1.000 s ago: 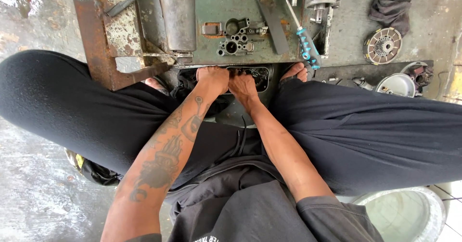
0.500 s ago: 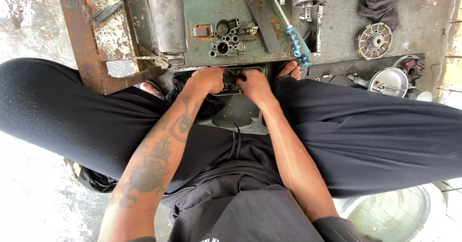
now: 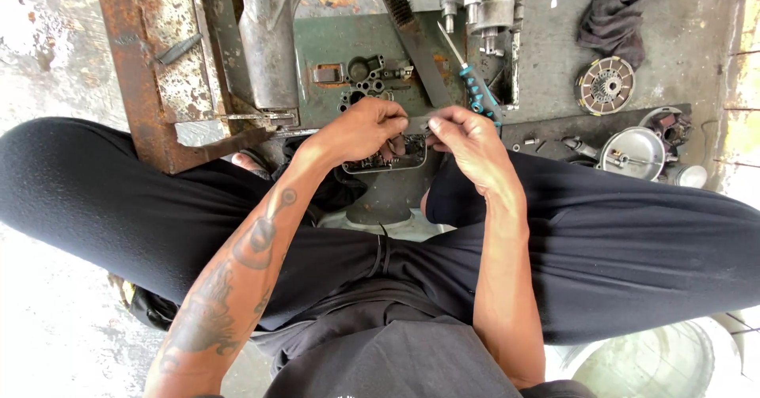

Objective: The recorder is disassembling and inspecting various components of a motorcycle carburetor on a low workbench.

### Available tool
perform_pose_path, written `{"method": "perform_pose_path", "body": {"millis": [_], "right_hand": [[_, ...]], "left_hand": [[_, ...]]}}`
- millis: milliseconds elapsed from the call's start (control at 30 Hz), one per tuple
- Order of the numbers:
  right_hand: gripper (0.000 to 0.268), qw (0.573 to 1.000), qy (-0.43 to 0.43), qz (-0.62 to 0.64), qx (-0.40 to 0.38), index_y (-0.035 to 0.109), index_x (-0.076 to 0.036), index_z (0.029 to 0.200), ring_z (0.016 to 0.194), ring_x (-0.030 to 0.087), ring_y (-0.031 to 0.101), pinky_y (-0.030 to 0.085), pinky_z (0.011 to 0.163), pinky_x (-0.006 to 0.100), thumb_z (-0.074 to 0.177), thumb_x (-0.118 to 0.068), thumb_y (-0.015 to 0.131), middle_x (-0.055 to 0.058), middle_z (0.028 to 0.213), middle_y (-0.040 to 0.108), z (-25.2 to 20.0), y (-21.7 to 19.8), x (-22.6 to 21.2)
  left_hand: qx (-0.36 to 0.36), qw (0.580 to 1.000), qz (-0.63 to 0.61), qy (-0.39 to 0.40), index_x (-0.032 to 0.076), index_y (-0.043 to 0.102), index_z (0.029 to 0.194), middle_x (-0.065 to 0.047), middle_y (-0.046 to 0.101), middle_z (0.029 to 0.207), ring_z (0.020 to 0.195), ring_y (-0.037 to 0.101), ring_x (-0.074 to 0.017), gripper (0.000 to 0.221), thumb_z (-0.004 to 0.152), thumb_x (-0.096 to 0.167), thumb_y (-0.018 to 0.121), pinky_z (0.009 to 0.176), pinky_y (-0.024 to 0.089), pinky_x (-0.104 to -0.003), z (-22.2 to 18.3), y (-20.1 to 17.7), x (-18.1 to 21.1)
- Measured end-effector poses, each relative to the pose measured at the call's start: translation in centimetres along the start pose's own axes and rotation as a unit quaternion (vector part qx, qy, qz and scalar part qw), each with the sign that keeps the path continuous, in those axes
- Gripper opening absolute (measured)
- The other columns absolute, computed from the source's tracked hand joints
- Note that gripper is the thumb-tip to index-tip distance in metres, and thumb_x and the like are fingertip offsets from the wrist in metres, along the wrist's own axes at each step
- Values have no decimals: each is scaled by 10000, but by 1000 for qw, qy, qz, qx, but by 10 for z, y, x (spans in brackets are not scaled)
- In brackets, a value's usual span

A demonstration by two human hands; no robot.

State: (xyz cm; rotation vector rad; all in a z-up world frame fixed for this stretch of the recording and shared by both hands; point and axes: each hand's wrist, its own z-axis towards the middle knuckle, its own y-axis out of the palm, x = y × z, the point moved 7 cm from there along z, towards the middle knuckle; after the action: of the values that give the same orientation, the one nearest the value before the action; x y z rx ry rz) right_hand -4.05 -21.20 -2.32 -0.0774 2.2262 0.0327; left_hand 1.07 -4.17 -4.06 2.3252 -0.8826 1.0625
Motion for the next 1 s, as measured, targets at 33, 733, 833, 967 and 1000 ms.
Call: {"method": "perform_pose_path", "body": {"millis": [33, 733, 833, 967, 1000], "right_hand": [[198, 1000, -2, 0, -1, 712, -34, 1108, 840, 87, 685, 594, 800, 277, 1018, -185, 620, -28, 929, 703, 1, -1, 0], [342, 928, -262, -202, 171, 721, -113, 1220, 986, 157, 658, 551, 858, 304, 900, -36, 815, 60, 1115, 626, -3, 10, -43], [392, 817, -309, -407, 269, 762, -119, 1179, 1007, 308, 567, 485, 874, 419, 813, -101, 904, 106, 1056, 599, -8, 18, -45], [382, 812, -250, -443, 285, 768, -184, 1206, 1000, 319, 542, 443, 833, 450, 838, -157, 868, 98, 1030, 576, -3, 33, -34], [378, 804, -247, -458, 288, 764, -190, 1231, 1005, 326, 537, 430, 832, 462, 863, -161, 847, 102, 1028, 566, -2, 37, -33]], "left_hand": [[2, 1000, 0, 1, -11, 694, 1102, -79, 745, 783, 620, 670, -120, 257, 1038, 187, 543, 616, 567, -297, -3, 1, 6], [274, 908, 265, 175, 53, 755, 1072, -145, 742, 884, 780, 718, -299, 162, 1009, 197, 713, 724, 572, -426, -37, -35, 66], [316, 816, 403, 267, 33, 716, 1140, -212, 653, 1110, 1073, 634, -416, 277, 890, 127, 788, 832, 553, -487, -49, -30, 85], [317, 799, 450, 242, 24, 690, 1165, -276, 506, 1348, 1219, 518, -468, 391, 820, 141, 833, 935, 478, -574, -45, -30, 76], [317, 797, 460, 231, 13, 683, 1159, -299, 494, 1359, 1232, 515, -486, 392, 828, 157, 837, 931, 469, -589, -42, -32, 72]]}}
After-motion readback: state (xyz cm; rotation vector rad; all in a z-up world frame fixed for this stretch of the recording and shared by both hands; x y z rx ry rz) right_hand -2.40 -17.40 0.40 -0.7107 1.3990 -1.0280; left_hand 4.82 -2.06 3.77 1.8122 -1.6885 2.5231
